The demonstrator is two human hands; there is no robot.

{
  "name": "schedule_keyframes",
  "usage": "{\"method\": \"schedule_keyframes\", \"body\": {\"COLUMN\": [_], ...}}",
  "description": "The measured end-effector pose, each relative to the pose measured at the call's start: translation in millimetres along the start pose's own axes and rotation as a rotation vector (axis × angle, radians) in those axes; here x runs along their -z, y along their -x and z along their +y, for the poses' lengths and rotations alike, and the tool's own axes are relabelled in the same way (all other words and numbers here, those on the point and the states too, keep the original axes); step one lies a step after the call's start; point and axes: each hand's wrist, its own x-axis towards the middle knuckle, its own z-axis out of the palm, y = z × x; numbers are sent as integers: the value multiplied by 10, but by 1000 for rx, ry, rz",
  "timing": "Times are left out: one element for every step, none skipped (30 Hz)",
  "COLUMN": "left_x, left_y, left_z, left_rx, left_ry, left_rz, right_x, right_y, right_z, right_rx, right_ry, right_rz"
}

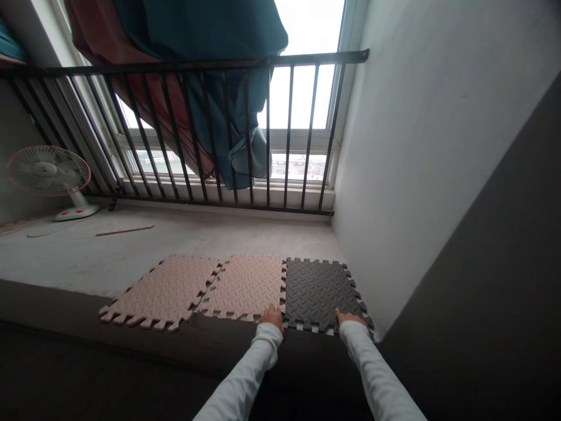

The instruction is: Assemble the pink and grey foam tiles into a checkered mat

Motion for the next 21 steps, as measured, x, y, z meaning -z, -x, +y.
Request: {"method": "schedule_keyframes", "body": {"left_x": [5,11,17,22,26,27,26,22,17,10,4,-1,-5,-7,-7,-6,-4,-2,0,1,1], "left_y": [3,4,5,3,0,-4,-9,-15,-20,-25,-29,-32,-35,-37,-38,-40,-42,-44,-48,-52,-57], "left_z": [12,20,26,28,27,22,15,6,-4,-15,-24,-33,-39,-44,-46,-48,-48,-49,-50,-51,-54], "left_rx": [5,10,12,10,6,0,-5,-11,-17,-23,-31,-38,-42,-44,-43,-42,-42,-43,-45,-47,-52], "left_ry": [2,4,5,6,6,4,2,-3,-9,-15,-22,-27,-32,-34,-35,-36,-36,-38,-40,-43,-45], "left_rz": [-2,-3,-6,-9,-13,-17,-21,-21,-20,-15,-7,2,9,11,8,1,-6,-11,-11,-8,-2], "right_x": [-4,-8,-13,-17,-21,-23,-25,-25,-25,-25,-26,-27,-28,-31,-35,-39,-44,-50,-56,-62,-68], "right_y": [-3,-8,-14,-22,-28,-34,-39,-42,-42,-41,-38,-34,-29,-23,-19,-16,-15,-17,-21,-27,-35], "right_z": [1,3,4,5,6,6,7,8,9,10,11,12,12,13,14,15,16,18,20,22,24], "right_rx": [-1,-1,0,-1,-1,-1,0,2,4,6,9,11,11,12,14,16,21,27,34,41,48], "right_ry": [1,2,4,5,7,9,10,11,12,13,15,16,18,20,23,25,28,30,32,34,35], "right_rz": [2,3,5,6,7,8,9,11,13,15,18,20,22,22,23,24,26,29,34,40,47]}}
